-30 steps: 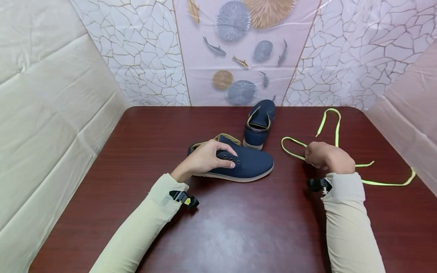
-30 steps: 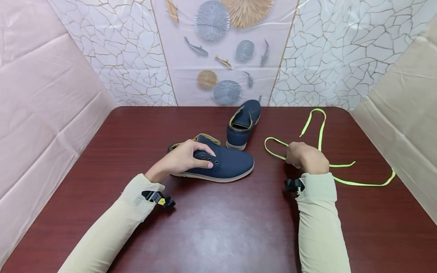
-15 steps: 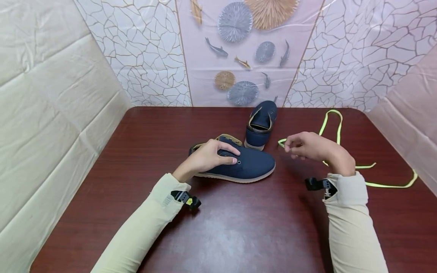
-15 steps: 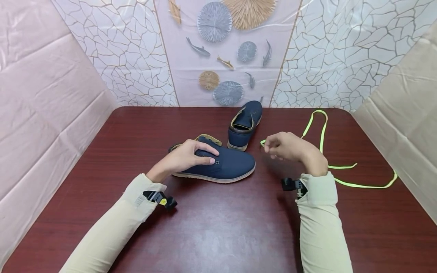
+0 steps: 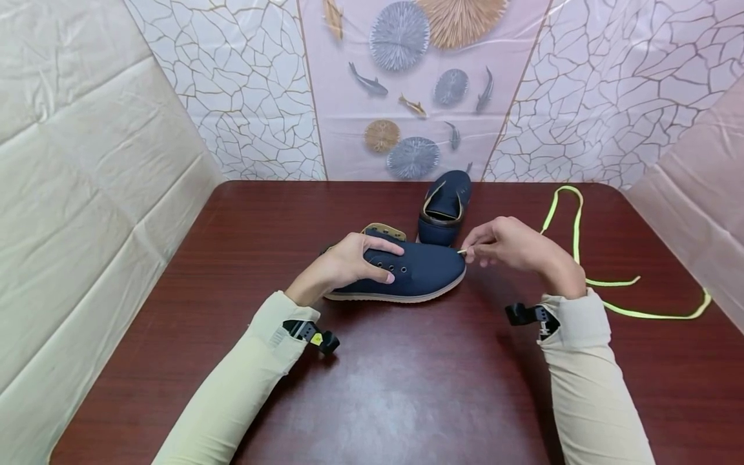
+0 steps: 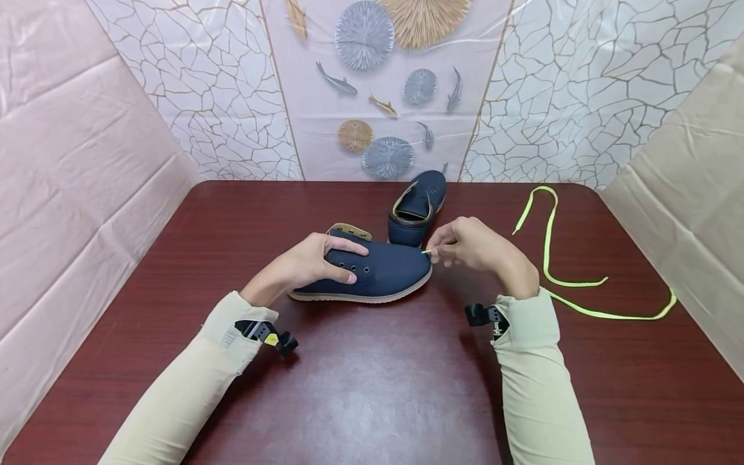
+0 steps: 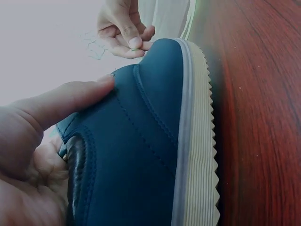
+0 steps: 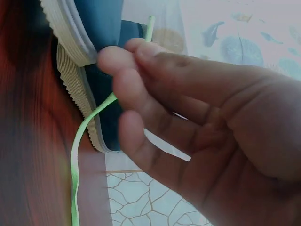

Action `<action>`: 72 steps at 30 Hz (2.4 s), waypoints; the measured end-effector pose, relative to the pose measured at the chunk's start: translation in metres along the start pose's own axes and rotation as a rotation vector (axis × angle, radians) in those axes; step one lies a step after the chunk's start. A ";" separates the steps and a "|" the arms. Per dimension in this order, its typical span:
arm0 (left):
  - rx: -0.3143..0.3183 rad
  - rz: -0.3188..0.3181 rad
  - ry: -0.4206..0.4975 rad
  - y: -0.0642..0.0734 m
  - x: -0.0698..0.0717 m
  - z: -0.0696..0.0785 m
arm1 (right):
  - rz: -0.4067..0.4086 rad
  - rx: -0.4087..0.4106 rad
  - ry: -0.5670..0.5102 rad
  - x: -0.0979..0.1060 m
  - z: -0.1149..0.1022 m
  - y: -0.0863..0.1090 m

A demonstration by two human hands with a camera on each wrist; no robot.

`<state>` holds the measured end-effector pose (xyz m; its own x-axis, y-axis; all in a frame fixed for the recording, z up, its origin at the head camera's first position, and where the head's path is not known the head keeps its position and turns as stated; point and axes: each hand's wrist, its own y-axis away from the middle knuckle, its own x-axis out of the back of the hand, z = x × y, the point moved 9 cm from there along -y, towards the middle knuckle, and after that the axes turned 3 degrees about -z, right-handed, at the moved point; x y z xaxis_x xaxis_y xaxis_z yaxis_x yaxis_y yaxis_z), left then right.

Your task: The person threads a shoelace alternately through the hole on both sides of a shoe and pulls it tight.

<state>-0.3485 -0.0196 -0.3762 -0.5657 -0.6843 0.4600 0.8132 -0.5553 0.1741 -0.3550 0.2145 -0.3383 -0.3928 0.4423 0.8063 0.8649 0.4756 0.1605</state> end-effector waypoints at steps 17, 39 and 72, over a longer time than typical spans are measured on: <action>0.051 0.077 -0.097 0.006 0.013 0.006 | -0.135 0.191 -0.014 -0.020 -0.036 -0.007; 0.056 0.112 -0.118 0.009 0.013 -0.001 | -0.245 0.165 -0.201 -0.073 -0.060 -0.032; -0.034 0.089 -0.144 0.005 0.023 -0.008 | -0.219 0.022 -0.219 -0.084 -0.070 -0.039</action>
<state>-0.3584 -0.0419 -0.3722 -0.4642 -0.6582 0.5927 0.8528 -0.5130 0.0982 -0.3341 0.1057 -0.3720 -0.6295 0.4795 0.6114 0.7460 0.5930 0.3030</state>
